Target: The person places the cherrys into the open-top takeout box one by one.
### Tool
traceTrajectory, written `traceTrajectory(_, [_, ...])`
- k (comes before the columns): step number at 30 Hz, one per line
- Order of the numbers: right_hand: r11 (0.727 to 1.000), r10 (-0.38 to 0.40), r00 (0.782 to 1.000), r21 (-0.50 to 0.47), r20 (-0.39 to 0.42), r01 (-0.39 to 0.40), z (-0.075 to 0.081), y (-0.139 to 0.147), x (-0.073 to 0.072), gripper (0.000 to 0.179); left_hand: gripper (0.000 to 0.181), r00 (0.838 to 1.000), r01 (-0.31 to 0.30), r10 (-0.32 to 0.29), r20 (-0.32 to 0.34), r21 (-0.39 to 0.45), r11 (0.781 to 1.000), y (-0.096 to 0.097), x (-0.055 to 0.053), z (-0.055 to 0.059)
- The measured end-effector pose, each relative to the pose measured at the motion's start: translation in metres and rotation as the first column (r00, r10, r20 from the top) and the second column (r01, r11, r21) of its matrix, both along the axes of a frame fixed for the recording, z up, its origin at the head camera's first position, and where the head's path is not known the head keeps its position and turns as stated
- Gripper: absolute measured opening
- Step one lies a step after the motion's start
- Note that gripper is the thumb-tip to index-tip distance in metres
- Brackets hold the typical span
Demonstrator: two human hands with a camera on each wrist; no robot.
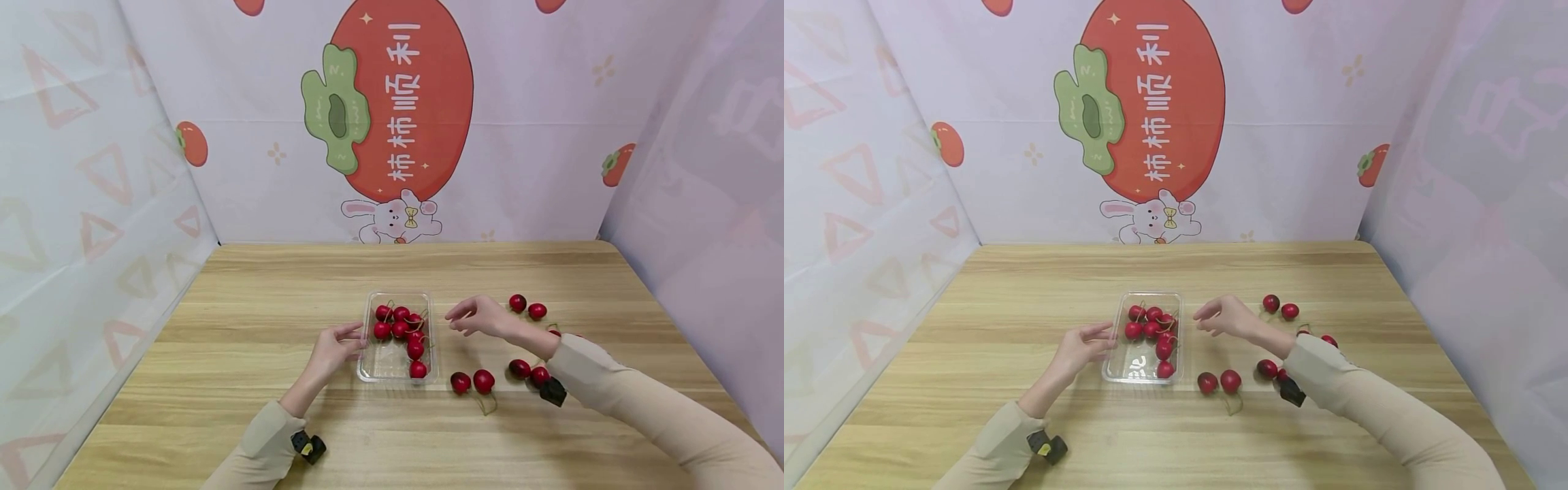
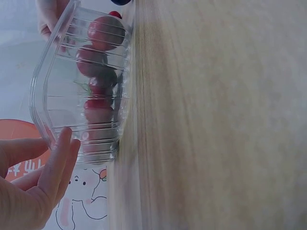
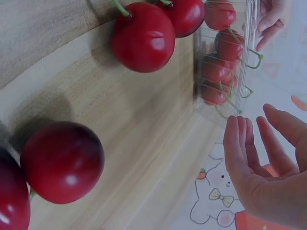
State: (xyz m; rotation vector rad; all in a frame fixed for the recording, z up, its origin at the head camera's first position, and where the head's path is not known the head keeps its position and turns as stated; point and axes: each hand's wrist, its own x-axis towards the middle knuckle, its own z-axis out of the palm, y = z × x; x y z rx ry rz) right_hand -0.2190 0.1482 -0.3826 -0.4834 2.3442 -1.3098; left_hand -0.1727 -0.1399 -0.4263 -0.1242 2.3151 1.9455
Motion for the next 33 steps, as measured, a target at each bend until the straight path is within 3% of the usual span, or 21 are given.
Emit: traceTrajectory(33, [0.995,-0.065,0.993,0.073,-0.094,0.072,-0.004,0.059,-0.017,0.030,0.039,1.000,-0.011,0.011,0.007,-0.019,1.000,0.000,-0.002,-0.001])
